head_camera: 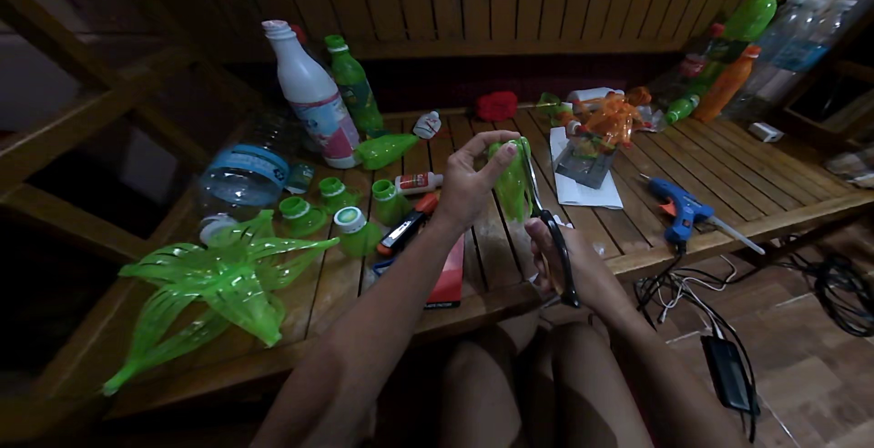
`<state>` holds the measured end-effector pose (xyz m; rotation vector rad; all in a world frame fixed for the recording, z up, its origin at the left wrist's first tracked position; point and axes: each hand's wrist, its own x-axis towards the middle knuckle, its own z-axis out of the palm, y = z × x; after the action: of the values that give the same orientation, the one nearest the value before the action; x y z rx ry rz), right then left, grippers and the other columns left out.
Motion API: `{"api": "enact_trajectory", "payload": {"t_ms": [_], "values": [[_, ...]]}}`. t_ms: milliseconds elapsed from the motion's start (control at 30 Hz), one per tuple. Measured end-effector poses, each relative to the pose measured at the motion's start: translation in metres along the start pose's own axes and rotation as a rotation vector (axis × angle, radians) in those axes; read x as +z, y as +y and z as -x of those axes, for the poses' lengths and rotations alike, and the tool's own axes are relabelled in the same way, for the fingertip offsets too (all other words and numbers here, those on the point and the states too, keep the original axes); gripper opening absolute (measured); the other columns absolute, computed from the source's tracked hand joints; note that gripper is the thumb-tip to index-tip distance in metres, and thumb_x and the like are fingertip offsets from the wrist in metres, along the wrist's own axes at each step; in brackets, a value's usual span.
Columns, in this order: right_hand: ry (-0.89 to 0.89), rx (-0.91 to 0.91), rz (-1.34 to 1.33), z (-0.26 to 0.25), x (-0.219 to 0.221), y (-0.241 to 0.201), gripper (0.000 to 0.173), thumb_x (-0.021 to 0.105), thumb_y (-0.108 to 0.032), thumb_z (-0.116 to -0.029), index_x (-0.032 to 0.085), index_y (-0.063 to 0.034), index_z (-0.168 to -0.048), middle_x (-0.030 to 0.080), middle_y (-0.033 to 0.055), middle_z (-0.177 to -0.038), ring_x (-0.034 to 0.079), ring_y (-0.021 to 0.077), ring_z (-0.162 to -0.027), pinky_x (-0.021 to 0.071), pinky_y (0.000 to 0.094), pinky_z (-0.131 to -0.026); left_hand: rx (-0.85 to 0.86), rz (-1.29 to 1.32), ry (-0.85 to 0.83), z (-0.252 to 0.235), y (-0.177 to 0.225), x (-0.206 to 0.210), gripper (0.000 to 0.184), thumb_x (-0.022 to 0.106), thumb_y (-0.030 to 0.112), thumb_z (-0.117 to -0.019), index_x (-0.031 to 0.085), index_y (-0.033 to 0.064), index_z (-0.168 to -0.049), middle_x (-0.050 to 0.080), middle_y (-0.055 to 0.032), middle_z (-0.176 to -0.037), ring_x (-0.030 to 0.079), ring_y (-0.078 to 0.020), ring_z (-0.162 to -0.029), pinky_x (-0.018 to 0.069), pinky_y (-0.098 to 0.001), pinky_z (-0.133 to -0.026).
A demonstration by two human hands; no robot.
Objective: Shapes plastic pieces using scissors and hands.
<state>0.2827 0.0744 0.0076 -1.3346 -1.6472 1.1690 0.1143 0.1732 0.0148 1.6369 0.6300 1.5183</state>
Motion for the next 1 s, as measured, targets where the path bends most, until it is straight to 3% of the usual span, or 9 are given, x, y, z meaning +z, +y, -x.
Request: {"api": "enact_trajectory", "payload": {"t_ms": [233,633,800,867,933,1000], "values": [[-0.002,0.013,-0.015,0.000,0.000,0.001,0.047,0.042,-0.047,-0.1086,0.058,-0.0061,-0.091,0.053,-0.0026,-0.066,0.057,0.0040,-0.052,0.0538,0.0206,-0.053,-0.012,-0.011,0.011,0.000,0.001,0.002,0.023,0.060,0.014,-0.1029,0.067,0.0035,-0.122,0.071,-0.0040,-0.113,0.069,-0.0103,-0.099,0.0587,-0.0280,-0.088],[-0.001,-0.006,-0.048,-0.001,0.000,0.004,0.049,0.043,-0.051,-0.1072,0.058,-0.0066,-0.092,0.053,-0.0035,-0.065,0.056,0.0040,-0.052,0.0528,0.0209,-0.051,0.015,-0.048,0.007,0.000,0.001,0.000,0.024,0.060,0.013,-0.1024,0.067,0.0025,-0.123,0.070,-0.0044,-0.115,0.069,-0.0102,-0.099,0.0585,-0.0284,-0.088],[-0.265,-0.018,-0.182,0.002,-0.009,0.011,0.047,0.030,-0.051,-0.1087,0.053,-0.0101,-0.102,0.054,-0.0049,-0.074,0.058,0.0046,-0.062,0.0544,0.0210,-0.060,0.069,-0.137,0.032,-0.003,0.007,-0.005,0.026,0.059,0.016,-0.1031,0.067,0.0020,-0.123,0.070,-0.0032,-0.115,0.067,-0.0066,-0.100,0.0571,-0.0267,-0.089],[-0.310,-0.038,-0.133,0.018,-0.023,0.008,0.050,0.032,-0.054,-0.1069,0.053,-0.0090,-0.112,0.056,-0.0060,-0.083,0.059,0.0027,-0.070,0.0542,0.0196,-0.066,0.105,-0.139,0.081,-0.010,0.006,-0.017,0.028,0.056,0.018,-0.1044,0.065,0.0012,-0.125,0.068,-0.0039,-0.118,0.066,-0.0072,-0.104,0.0554,-0.0283,-0.094],[-0.195,-0.071,0.026,0.032,-0.046,0.001,0.057,0.040,-0.061,-0.1022,0.056,-0.0080,-0.116,0.058,-0.0091,-0.084,0.060,-0.0010,-0.071,0.0535,0.0178,-0.065,0.103,-0.086,0.147,-0.016,0.004,-0.027,0.030,0.052,0.020,-0.1067,0.063,0.0018,-0.128,0.067,-0.0039,-0.121,0.065,-0.0088,-0.108,0.0546,-0.0303,-0.096],[0.027,-0.054,0.352,0.032,-0.074,-0.005,0.060,0.044,-0.064,-0.1000,0.061,-0.0085,-0.116,0.058,-0.0049,-0.082,0.059,0.0039,-0.071,0.0531,0.0255,-0.065,0.081,-0.032,0.192,-0.020,0.002,-0.034,0.033,0.047,0.023,-0.1090,0.060,0.0035,-0.132,0.065,-0.0032,-0.123,0.063,-0.0090,-0.111,0.0539,-0.0309,-0.097]]}}
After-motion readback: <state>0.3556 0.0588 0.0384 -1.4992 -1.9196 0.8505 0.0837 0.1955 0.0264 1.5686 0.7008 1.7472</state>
